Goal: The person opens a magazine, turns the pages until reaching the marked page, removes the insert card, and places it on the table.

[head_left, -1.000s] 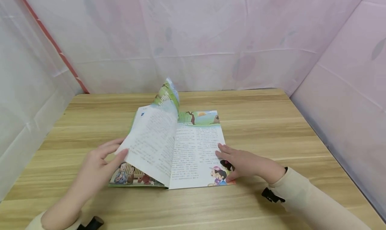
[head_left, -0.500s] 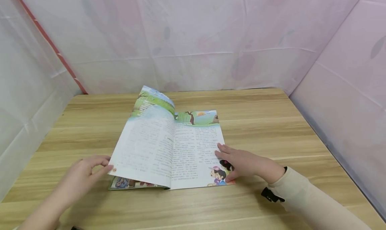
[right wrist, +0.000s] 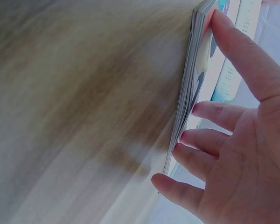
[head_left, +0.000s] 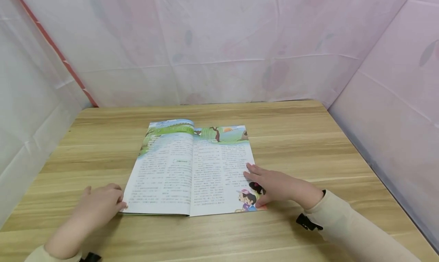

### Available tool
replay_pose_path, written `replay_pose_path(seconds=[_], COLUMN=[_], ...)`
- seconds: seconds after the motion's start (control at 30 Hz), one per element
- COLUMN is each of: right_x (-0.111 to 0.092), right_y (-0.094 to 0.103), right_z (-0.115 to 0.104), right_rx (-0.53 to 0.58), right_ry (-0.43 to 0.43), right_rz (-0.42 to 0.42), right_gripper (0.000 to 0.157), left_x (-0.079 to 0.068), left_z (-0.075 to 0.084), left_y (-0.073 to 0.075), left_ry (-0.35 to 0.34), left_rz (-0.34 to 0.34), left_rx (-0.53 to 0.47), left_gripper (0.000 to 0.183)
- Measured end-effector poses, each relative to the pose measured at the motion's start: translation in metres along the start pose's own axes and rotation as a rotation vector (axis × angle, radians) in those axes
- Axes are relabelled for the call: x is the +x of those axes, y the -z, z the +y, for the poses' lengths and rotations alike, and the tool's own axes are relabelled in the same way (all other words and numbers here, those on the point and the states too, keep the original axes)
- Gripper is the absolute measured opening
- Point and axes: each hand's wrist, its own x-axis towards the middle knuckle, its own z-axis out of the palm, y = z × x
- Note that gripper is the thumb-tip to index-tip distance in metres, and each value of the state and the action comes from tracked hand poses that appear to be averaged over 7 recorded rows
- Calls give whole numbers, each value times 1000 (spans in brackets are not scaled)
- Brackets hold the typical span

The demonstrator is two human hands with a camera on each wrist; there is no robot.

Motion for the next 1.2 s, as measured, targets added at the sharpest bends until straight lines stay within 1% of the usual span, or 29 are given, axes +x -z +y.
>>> replay_pose_path(seconds=[0.17, 0.3, 0.33, 0.47, 0.53, 0.63, 0.7, 0.77, 0.9, 0.97, 1.03, 1.2], right_x=[0, 0, 0, 0, 0, 0, 0, 0, 0, 1, 0, 1], right_y=[0, 1, 1, 0, 0, -1, -1, 0, 0, 0, 0, 0], right_z=[0, 0, 0, 0, 0, 1, 0, 0, 0, 0, 0, 0], right_rx=[11, 7, 6, -1, -8, -16, -13, -10, -10, -13, -10, -7], right_ry=[0, -4, -4, -3, -1, -3, 0, -1, -3, -5, -3, 1], right_rz=[-1, -2, -2, 2, 5, 8, 9, 8, 5, 3, 3, -1], right_gripper=[92, 92, 92, 92, 92, 93, 93, 92, 92, 91, 92, 91], left_x=[2, 3, 3, 2, 2, 2, 4, 7, 17, 22, 26, 34], left_z=[6, 9, 9, 10, 12, 17, 23, 31, 53, 66, 79, 106], left_y=[-4, -5, -5, -6, -6, -3, -1, 3, 10, 12, 15, 17], left_ry=[-1, 10, 12, 25, 26, 9, -7, -24, -68, -117, -167, -283], left_rz=[30, 42, 55, 119, 140, 155, 181, 221, 290, 313, 322, 358], left_rx=[91, 125, 128, 120, 117, 122, 128, 124, 119, 125, 130, 118], left_gripper=[22, 19, 23, 50, 62, 67, 66, 61, 55, 54, 53, 50])
